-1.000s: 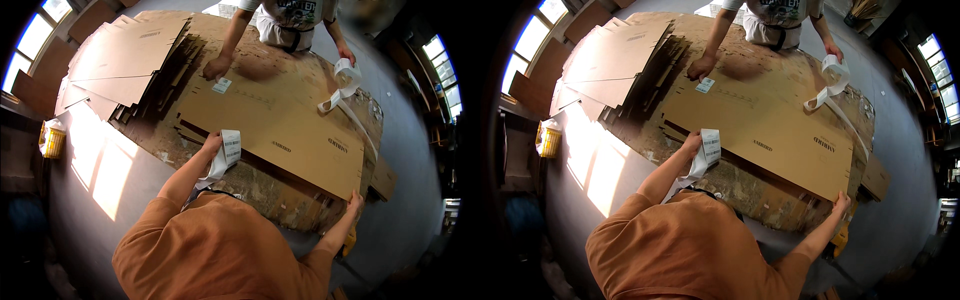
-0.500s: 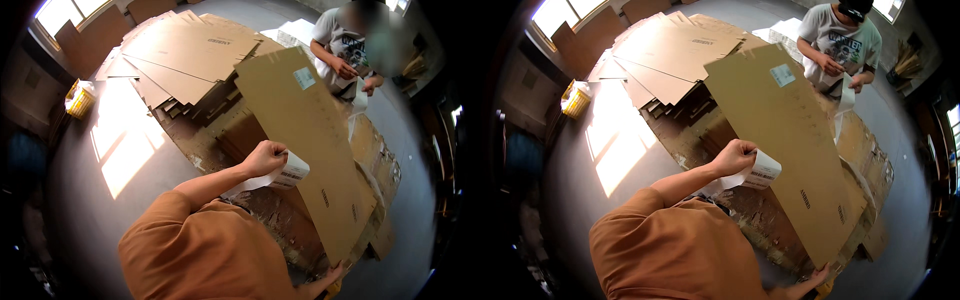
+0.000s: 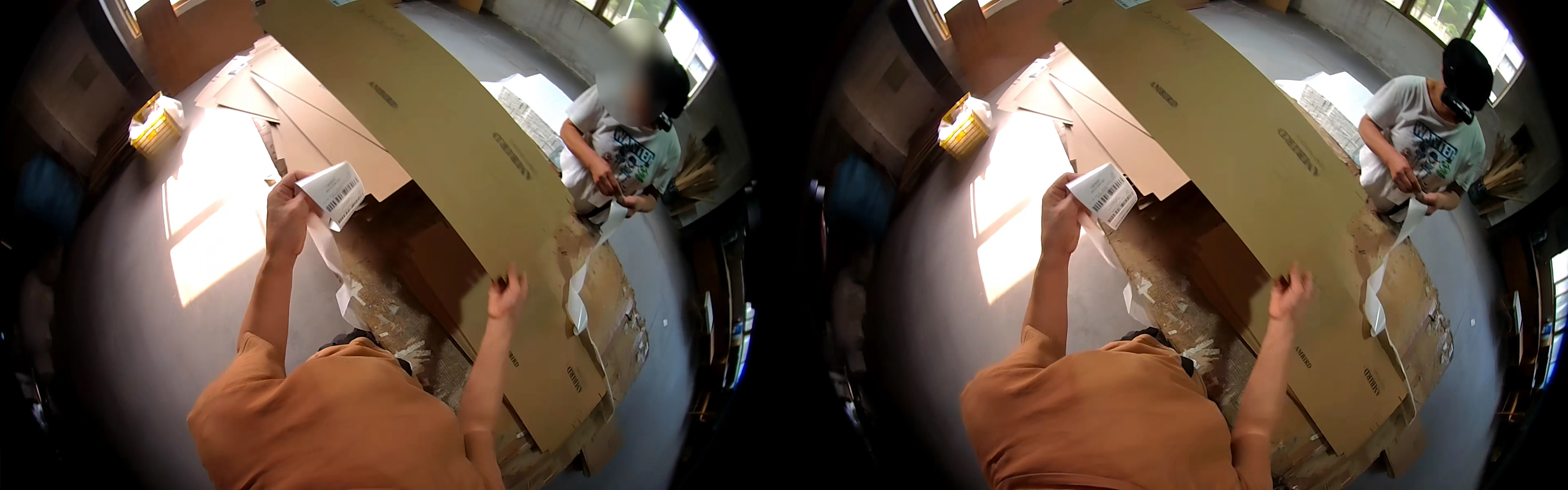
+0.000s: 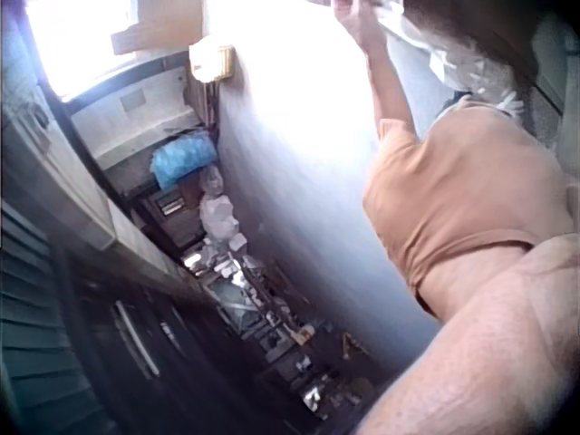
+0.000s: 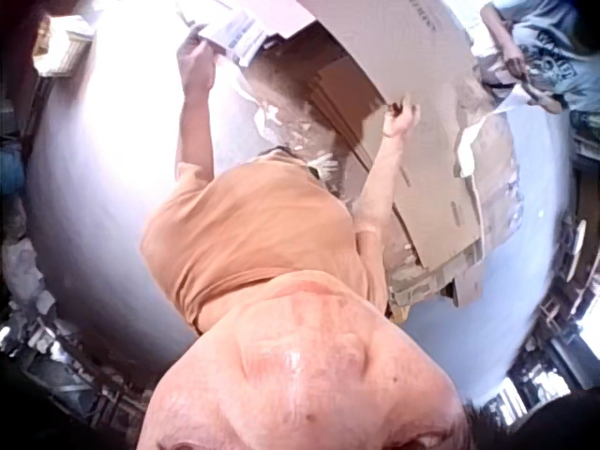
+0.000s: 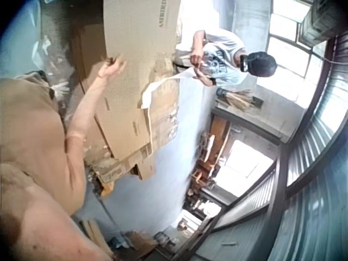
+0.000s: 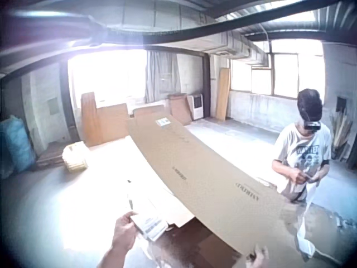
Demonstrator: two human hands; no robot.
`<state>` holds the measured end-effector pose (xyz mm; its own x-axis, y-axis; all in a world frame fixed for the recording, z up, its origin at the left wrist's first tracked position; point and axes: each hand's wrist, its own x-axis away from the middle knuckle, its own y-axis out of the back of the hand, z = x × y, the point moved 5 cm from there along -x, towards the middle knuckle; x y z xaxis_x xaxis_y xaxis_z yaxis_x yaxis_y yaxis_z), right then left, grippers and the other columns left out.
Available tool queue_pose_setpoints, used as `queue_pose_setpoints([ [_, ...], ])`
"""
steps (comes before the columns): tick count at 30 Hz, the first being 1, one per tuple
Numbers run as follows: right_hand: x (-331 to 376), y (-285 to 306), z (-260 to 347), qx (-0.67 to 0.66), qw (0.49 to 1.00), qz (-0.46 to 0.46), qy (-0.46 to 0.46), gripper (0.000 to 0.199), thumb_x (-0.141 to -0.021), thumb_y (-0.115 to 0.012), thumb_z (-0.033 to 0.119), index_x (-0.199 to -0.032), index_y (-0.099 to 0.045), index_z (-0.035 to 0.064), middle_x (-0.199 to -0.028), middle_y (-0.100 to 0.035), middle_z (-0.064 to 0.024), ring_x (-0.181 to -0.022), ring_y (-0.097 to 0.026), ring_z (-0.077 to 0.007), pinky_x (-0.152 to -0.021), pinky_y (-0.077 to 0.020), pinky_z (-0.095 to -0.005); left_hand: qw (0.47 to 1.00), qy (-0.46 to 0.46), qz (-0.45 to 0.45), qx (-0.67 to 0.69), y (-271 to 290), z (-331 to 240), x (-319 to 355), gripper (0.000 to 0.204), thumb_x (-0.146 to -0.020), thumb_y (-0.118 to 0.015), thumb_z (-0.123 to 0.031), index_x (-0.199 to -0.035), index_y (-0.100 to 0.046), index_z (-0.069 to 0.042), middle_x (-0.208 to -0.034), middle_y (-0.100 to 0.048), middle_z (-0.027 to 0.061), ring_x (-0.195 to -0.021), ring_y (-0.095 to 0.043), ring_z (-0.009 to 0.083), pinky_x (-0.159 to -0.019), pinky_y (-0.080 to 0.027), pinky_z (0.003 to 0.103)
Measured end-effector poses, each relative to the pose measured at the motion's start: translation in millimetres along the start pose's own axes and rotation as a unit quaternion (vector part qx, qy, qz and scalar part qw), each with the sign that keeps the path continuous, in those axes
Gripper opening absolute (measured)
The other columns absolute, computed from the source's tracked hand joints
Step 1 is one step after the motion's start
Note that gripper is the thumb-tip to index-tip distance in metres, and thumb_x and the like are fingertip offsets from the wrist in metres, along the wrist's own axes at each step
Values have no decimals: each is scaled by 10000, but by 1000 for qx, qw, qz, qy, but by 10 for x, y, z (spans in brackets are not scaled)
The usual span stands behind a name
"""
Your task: The person repeatedly peels shipping labels from a roll and sticks them onto flat cardboard sheets on a work table. A coworker across the table performs the same labeling task. The person occasionally stacks labeled sheets and moves them aside.
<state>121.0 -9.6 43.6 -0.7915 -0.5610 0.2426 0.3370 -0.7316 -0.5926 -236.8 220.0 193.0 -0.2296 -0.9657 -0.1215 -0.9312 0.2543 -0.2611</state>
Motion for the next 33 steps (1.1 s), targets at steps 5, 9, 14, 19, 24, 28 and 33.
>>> queue_pose_setpoints([
  [5,-274,-1744,-693,28,995,89,-41,257,-875,-557,56,-1114,-468,25,-997,-559,-78,-906,-573,-190,-681,-538,-336,996,-13,22,-88,213,-95,133,453,-701,-377,162,-1000,-662,-24,-865,-605,29,-624,-528,83,-561,-440,198],
  [9,-388,-2072,-947,157,984,73,-41,255,-891,-558,114,-1103,-489,-11,-976,-566,-91,-837,-595,-177,-652,-543,-305,968,-78,41,-236,238,-190,98,230,-749,-531,130,-881,-668,0,-836,-654,36,-728,-578,80,-663,-475,216],
  [14,-202,-1877,-718,393,909,134,-40,328,-899,-577,205,-1099,-503,-45,-921,-583,-87,-699,-591,-136,-583,-503,-247,976,-56,81,-195,51,-10,-67,215,-746,-547,132,-891,-639,3,-860,-656,40,-787,-584,84,-686,-477,222],
  [19,465,-1829,-209,267,921,284,15,408,-911,-574,158,-1248,-439,-27,-931,-594,-57,-878,-557,-111,-812,-462,-249,976,39,205,-69,-642,196,-119,192,-773,-573,103,-923,-632,-2,-840,-644,35,-762,-579,69,-674,-476,210],
  [24,927,-1548,203,257,926,274,41,381,-896,-593,124,-1225,-474,-27,-943,-602,-55,-902,-557,-111,-831,-465,-250,918,55,352,-173,-1428,456,63,94,-790,-642,-2,-883,-637,7,-762,-658,48,-709,-583,69,-637,-478,222],
  [28,981,-1173,344,238,954,182,14,350,-874,-603,69,-1190,-501,-40,-949,-599,-44,-877,-571,-98,-804,-490,-250,896,84,409,-153,-1770,754,235,60,-790,-639,-18,-843,-629,10,-743,-660,39,-693,-579,66,-621,-478,236],
  [33,900,-925,313,200,971,134,-11,317,-865,-579,19,-1164,-507,-60,-914,-611,-54,-826,-584,-100,-763,-511,-245,856,101,484,-150,-2018,1074,336,157,-794,-619,-55,-941,-643,-8,-798,-660,94,-742,-597,89,-662,-481,247],
])
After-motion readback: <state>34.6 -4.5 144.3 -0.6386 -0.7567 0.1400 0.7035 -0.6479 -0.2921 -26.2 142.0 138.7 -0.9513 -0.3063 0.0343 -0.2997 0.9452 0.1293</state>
